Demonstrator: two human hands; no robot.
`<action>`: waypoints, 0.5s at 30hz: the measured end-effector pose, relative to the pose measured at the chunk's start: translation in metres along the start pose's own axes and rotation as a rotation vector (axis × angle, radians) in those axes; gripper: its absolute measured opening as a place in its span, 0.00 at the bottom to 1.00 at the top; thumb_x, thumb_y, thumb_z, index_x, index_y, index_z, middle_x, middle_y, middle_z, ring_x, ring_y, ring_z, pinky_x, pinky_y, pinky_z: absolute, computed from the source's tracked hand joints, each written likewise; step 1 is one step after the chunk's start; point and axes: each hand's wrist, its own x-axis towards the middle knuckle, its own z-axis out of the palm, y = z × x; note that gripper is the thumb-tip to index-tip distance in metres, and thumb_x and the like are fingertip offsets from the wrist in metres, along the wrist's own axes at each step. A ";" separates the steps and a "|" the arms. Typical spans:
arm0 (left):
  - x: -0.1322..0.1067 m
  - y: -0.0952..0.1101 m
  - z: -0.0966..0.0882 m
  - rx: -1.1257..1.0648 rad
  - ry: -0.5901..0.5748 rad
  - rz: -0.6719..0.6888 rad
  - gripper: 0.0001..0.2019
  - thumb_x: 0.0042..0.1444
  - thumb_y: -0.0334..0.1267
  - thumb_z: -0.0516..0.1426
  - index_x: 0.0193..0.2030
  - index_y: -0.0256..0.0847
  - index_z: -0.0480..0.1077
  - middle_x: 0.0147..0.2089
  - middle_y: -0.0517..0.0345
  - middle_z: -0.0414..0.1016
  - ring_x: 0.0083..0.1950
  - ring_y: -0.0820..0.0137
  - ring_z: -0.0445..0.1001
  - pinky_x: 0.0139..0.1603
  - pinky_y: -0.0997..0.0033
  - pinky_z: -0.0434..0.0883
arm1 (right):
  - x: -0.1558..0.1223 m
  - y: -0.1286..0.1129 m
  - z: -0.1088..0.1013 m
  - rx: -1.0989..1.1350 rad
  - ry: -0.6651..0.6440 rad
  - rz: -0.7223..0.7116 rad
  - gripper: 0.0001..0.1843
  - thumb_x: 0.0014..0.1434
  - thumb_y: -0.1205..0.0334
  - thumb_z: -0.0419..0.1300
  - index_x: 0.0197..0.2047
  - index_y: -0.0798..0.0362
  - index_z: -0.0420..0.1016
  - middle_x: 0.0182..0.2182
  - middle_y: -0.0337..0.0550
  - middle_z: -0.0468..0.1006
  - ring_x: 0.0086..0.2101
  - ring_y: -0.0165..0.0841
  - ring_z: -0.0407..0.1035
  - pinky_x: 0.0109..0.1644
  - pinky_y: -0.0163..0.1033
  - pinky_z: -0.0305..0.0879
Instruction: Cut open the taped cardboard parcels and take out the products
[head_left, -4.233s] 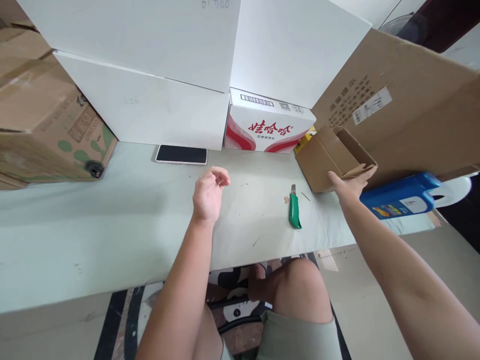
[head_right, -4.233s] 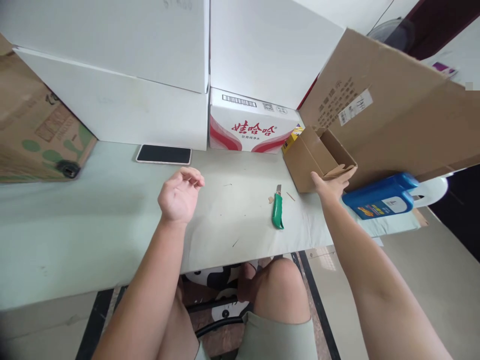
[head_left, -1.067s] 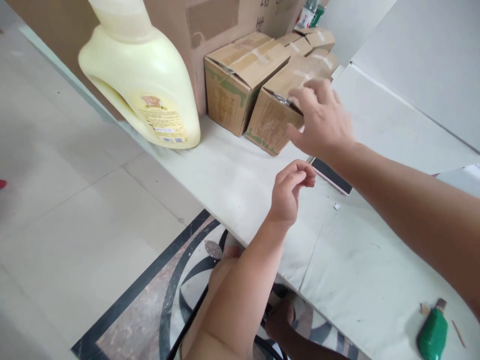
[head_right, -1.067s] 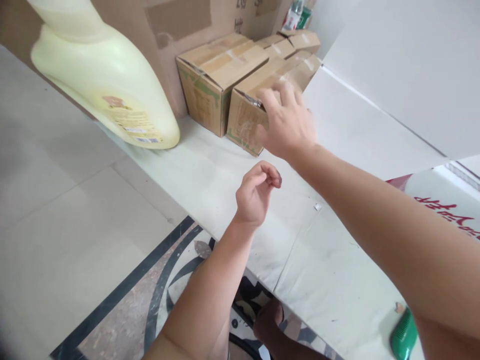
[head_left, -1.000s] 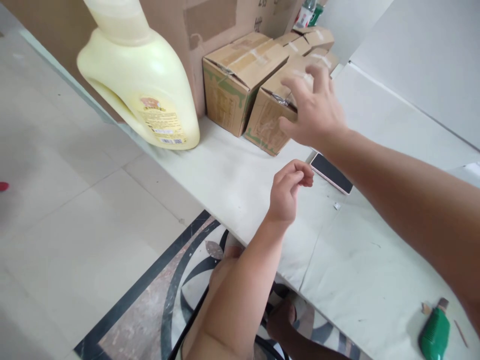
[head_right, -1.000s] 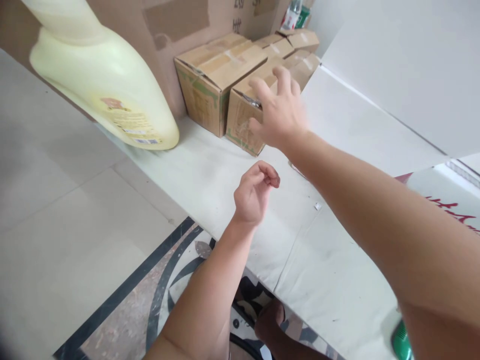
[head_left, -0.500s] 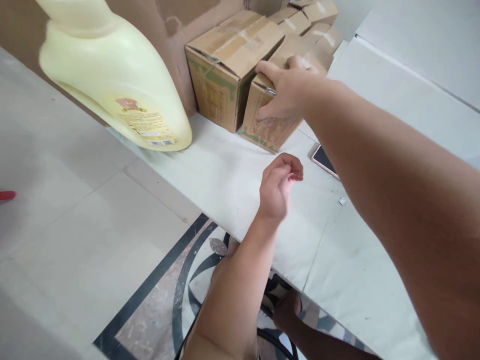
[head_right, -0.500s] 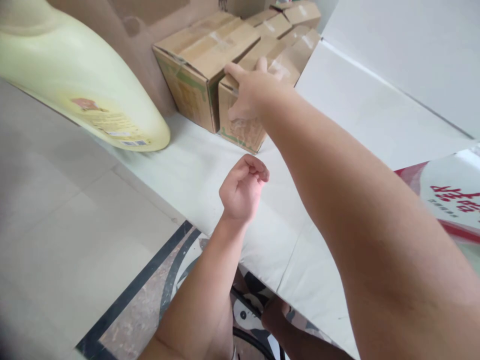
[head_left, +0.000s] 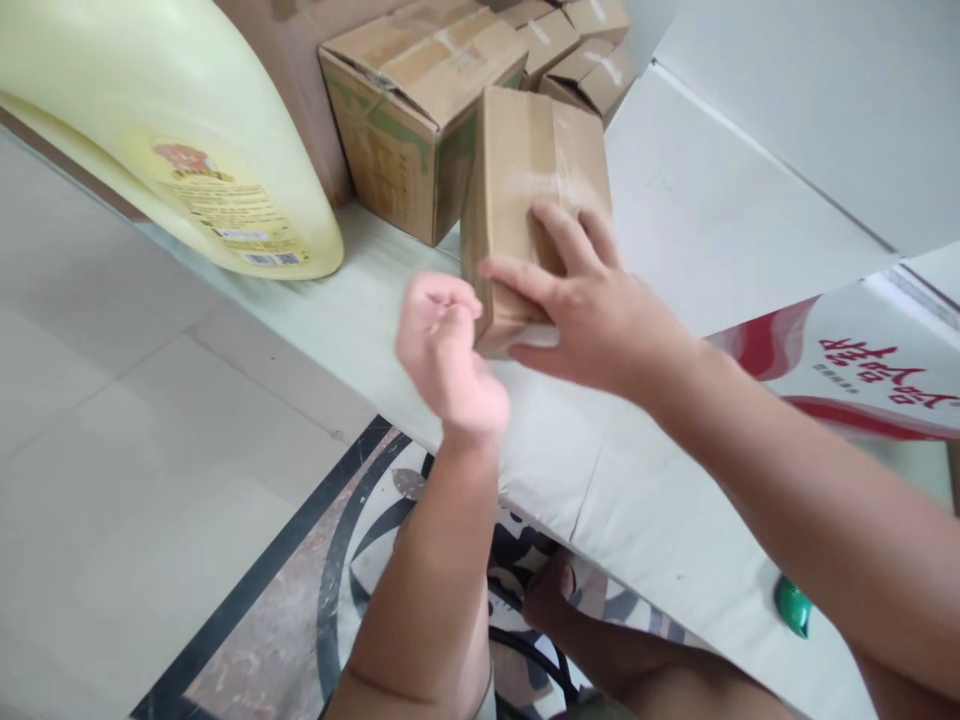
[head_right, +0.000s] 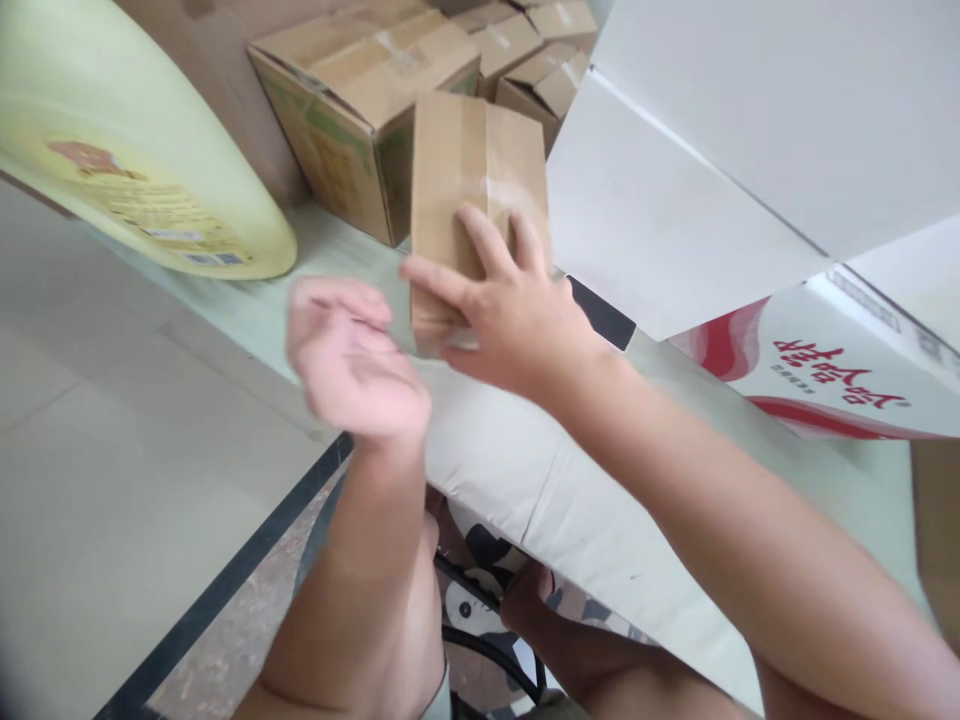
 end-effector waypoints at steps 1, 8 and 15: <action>0.004 0.004 -0.001 0.022 0.040 0.058 0.11 0.64 0.40 0.52 0.29 0.44 0.63 0.30 0.60 0.57 0.34 0.68 0.65 0.47 0.63 0.69 | -0.020 -0.003 0.002 -0.014 0.023 -0.017 0.47 0.58 0.51 0.71 0.76 0.30 0.57 0.78 0.44 0.45 0.74 0.72 0.40 0.63 0.79 0.67; 0.019 -0.024 -0.008 0.138 -0.079 -0.150 0.09 0.62 0.37 0.57 0.49 0.46 0.73 0.54 0.57 0.74 0.62 0.62 0.70 0.70 0.56 0.64 | -0.105 -0.029 0.000 -0.064 0.084 -0.058 0.46 0.57 0.57 0.73 0.73 0.21 0.60 0.79 0.39 0.47 0.75 0.70 0.40 0.55 0.73 0.75; 0.012 -0.051 -0.003 -0.064 -0.429 -0.340 0.27 0.61 0.52 0.64 0.64 0.57 0.64 0.77 0.60 0.62 0.80 0.56 0.60 0.79 0.52 0.64 | -0.086 -0.011 0.007 -0.036 0.064 -0.021 0.39 0.62 0.39 0.65 0.74 0.29 0.63 0.80 0.43 0.46 0.74 0.69 0.42 0.54 0.68 0.73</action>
